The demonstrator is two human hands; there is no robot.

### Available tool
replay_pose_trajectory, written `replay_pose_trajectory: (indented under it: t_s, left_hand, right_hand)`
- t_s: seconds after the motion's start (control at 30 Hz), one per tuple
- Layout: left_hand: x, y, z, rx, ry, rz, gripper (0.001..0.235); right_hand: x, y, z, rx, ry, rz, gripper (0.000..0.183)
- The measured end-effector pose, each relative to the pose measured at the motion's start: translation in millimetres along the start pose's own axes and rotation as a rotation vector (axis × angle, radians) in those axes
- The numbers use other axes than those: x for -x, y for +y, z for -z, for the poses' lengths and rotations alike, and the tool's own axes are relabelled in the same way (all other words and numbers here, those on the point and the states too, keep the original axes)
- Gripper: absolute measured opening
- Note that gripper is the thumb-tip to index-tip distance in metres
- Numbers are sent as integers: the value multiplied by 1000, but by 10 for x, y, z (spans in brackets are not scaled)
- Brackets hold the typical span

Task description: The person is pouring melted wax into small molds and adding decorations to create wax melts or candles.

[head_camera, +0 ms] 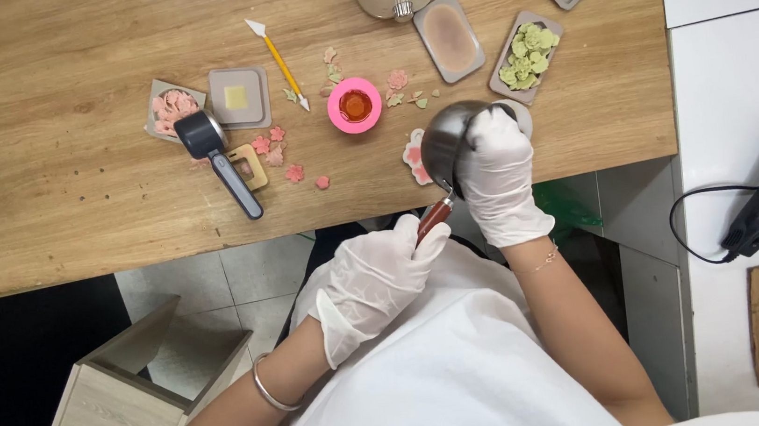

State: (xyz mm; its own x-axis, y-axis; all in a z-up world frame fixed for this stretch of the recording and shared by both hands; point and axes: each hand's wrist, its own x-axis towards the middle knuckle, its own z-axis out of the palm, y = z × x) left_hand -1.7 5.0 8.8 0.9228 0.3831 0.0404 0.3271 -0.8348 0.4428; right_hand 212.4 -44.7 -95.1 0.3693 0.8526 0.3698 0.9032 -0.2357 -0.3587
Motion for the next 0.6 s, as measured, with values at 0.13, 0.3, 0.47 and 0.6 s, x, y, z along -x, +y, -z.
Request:
replay_pose_trajectory:
  t_s: [0.13,0.3,0.47,0.6]
  left_hand:
    - [-108,4,118,76,24,270,44]
    - [-66,-83,46,52,20,272,45]
    - [-89,-221,216,-20,-44,237,44]
    - [-161,-216,316,31,-107,309,47]
  right_hand:
    - [174,25,-150,30,-249,-42,14]
    - [286,-14,-284,-1165,-478,-443,31]
    - [231,-161,-94,-359,-600,-139,17]
    - [223,49,-221,209,-373,219,9]
